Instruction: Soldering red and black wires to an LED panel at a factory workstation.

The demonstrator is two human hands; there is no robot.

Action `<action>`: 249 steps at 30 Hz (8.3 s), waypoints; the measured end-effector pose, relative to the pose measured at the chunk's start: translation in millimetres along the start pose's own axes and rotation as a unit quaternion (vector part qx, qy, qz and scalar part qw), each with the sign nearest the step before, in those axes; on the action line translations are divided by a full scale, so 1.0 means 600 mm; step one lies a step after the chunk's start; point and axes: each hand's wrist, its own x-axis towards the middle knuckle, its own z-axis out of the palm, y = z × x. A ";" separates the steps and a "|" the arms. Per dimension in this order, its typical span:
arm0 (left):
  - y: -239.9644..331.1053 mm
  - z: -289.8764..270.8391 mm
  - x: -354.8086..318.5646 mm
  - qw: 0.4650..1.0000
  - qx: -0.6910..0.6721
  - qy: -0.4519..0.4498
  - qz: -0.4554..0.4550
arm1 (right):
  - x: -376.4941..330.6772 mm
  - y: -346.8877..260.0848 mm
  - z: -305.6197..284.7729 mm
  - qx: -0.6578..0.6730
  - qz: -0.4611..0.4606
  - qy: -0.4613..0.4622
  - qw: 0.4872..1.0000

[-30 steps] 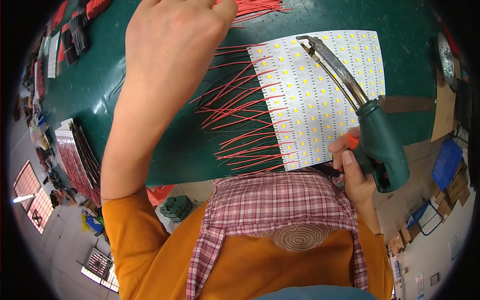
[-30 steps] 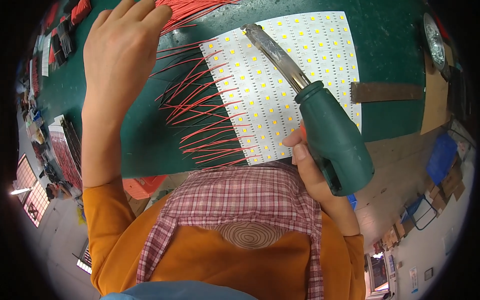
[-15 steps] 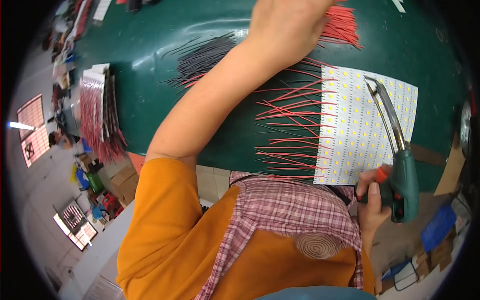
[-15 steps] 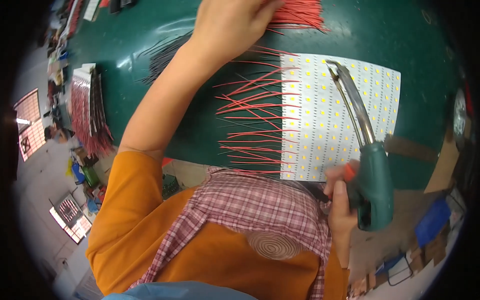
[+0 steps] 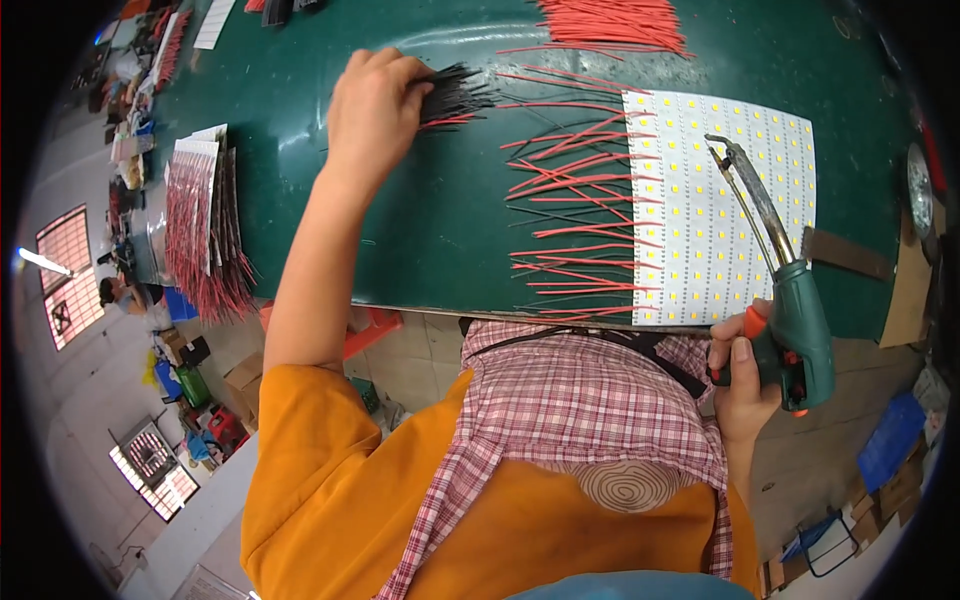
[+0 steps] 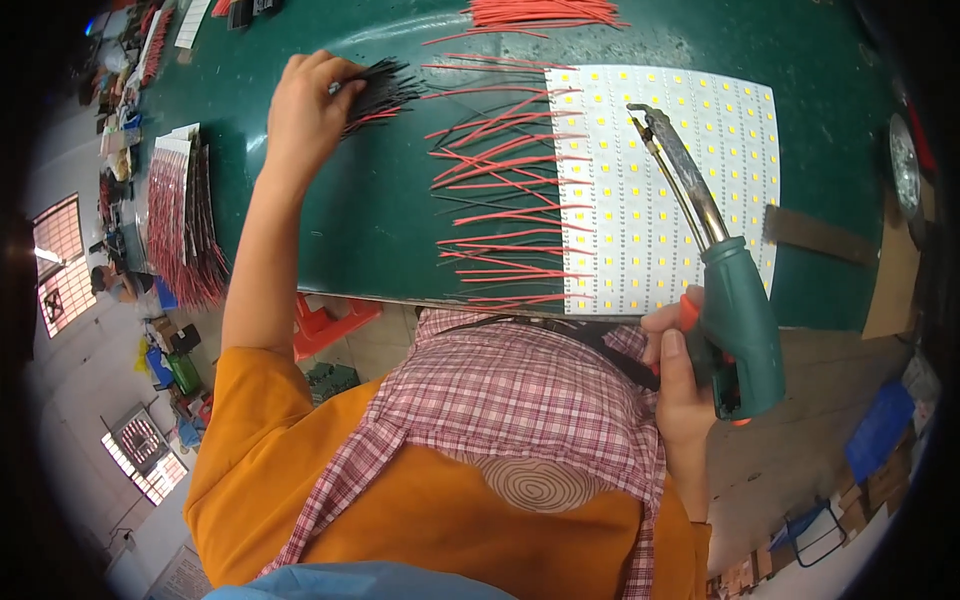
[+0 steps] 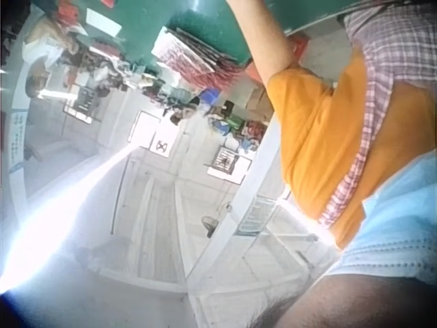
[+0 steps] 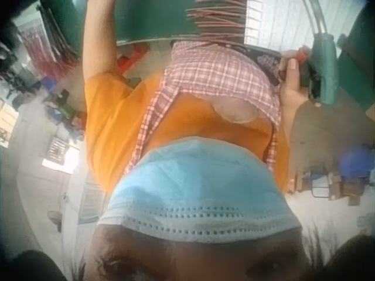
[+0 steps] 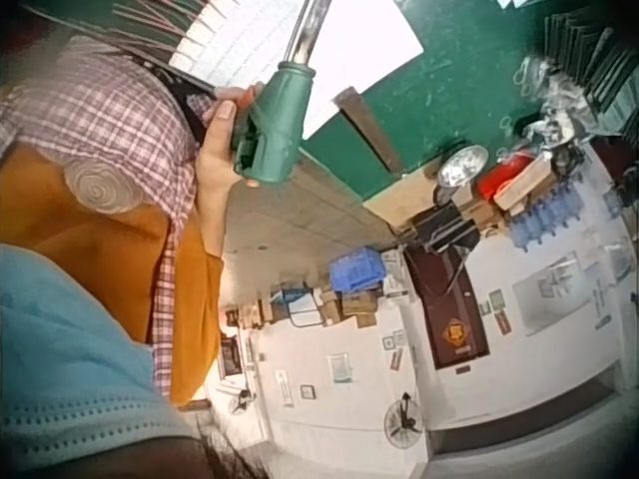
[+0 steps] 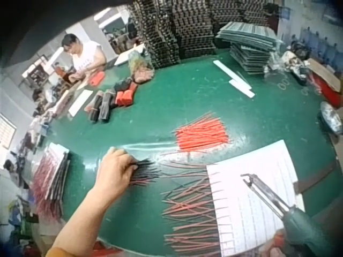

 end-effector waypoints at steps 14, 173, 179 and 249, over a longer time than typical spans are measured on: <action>-0.019 -0.012 0.053 0.994 -0.041 -0.009 -0.103 | -0.013 -0.005 -0.008 0.010 -0.015 0.011 1.000; 0.303 0.056 -0.087 0.966 -0.103 0.092 0.219 | -0.078 0.040 -0.079 -0.095 0.122 -0.138 0.978; 0.289 0.048 -0.068 0.954 -0.190 0.112 0.204 | -0.067 0.030 -0.077 -0.075 0.127 -0.135 0.980; 0.282 0.045 -0.029 0.977 -0.155 0.072 0.127 | -0.022 0.006 -0.058 -0.116 0.157 -0.145 0.970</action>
